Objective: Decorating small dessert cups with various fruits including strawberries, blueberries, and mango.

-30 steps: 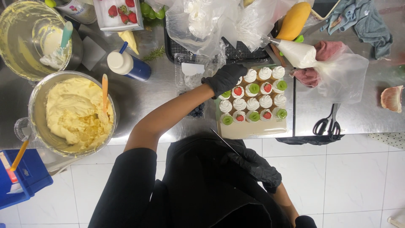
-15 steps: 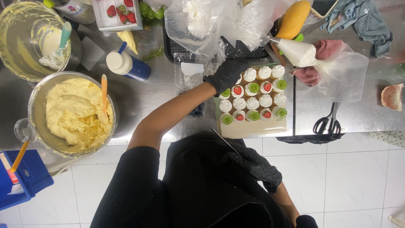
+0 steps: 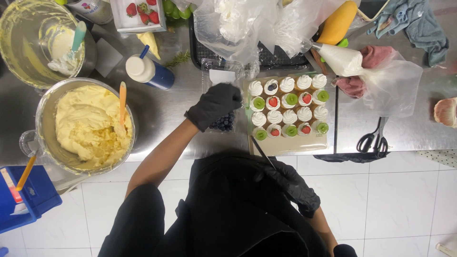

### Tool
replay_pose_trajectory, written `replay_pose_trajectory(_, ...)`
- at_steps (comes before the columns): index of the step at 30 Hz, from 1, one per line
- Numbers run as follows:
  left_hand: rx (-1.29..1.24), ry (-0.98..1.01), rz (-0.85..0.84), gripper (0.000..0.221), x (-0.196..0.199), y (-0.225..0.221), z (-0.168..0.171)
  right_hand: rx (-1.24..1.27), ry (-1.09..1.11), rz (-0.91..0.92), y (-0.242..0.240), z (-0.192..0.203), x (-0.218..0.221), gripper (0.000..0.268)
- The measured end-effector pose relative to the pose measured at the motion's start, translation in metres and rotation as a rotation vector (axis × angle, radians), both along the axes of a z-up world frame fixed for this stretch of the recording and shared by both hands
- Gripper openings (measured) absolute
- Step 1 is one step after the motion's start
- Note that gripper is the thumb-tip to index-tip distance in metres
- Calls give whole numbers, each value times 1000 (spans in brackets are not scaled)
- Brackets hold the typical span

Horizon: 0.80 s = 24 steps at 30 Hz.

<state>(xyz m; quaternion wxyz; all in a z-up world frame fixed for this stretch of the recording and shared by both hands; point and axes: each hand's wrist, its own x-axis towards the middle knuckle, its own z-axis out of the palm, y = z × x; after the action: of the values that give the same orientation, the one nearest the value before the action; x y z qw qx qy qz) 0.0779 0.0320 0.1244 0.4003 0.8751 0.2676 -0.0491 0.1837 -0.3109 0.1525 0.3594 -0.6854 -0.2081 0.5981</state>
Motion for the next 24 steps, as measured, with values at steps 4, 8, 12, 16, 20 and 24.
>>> replay_pose_trajectory(4,77,146,22,24,-63,-22,-86,31,136,-62,18,16,-6,46)
replay_pose_trajectory(8,237,-358,111,47,-84,-54,-156,32,134,-171,22,12,-19,43)
replay_pose_trajectory(12,317,-359,204,38,-72,-66,-140,210,261,-120,56,45,-33,45)
replay_pose_trajectory(16,333,-278,156,28,-76,-63,-156,175,327,-258,73,43,-51,44)
replay_pose_trajectory(20,-268,-367,349,27,-81,-60,-160,334,220,-246,83,28,-65,54)
replay_pose_trajectory(24,-1496,-517,600,33,-89,-57,-57,223,157,-325,93,18,-74,65)
